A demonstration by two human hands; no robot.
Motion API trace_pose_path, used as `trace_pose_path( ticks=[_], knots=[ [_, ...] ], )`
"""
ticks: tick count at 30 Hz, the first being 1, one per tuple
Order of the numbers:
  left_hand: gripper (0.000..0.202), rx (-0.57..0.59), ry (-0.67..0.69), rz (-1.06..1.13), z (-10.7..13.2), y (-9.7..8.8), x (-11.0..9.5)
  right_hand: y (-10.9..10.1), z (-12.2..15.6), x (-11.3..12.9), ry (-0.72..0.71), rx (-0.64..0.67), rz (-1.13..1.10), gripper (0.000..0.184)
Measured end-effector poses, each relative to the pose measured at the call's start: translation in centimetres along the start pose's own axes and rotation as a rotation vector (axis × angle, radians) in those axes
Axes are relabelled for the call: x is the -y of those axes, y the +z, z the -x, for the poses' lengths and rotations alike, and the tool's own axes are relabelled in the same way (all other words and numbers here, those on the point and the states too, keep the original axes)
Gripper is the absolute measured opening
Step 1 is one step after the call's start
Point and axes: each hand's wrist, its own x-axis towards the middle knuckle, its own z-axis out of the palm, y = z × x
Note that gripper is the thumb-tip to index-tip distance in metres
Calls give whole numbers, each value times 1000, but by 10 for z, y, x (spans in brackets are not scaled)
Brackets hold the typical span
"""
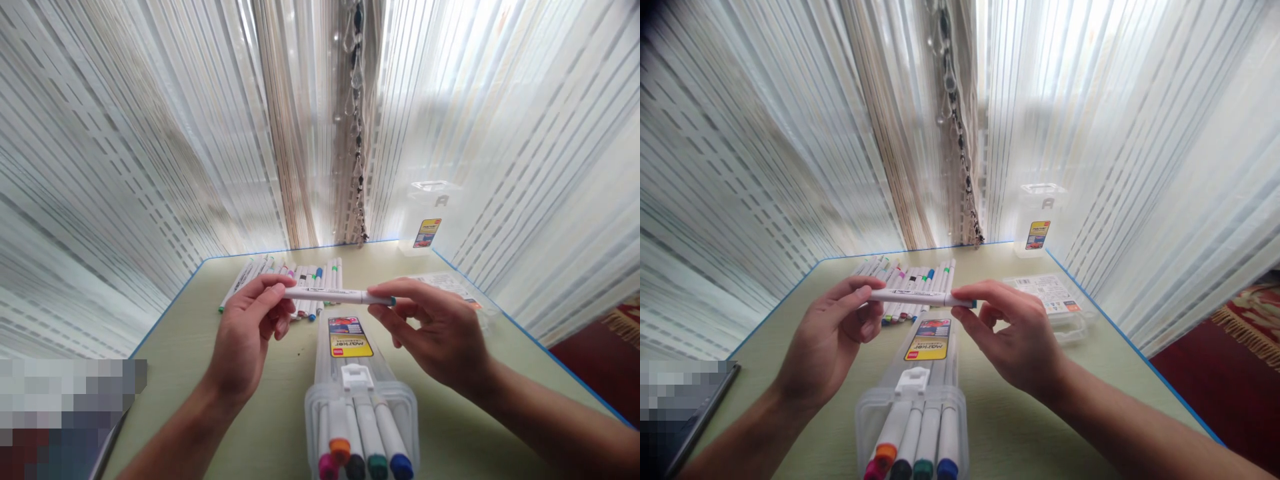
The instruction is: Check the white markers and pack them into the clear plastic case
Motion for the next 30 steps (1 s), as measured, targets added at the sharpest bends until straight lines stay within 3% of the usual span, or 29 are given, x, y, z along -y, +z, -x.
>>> trace_pose_path(
  ticks=[30],
  knots=[
    [16, 104, 226, -213, -2, -3, 14, 3, -2, -15, -112, -6, -54, 15]
  ],
)
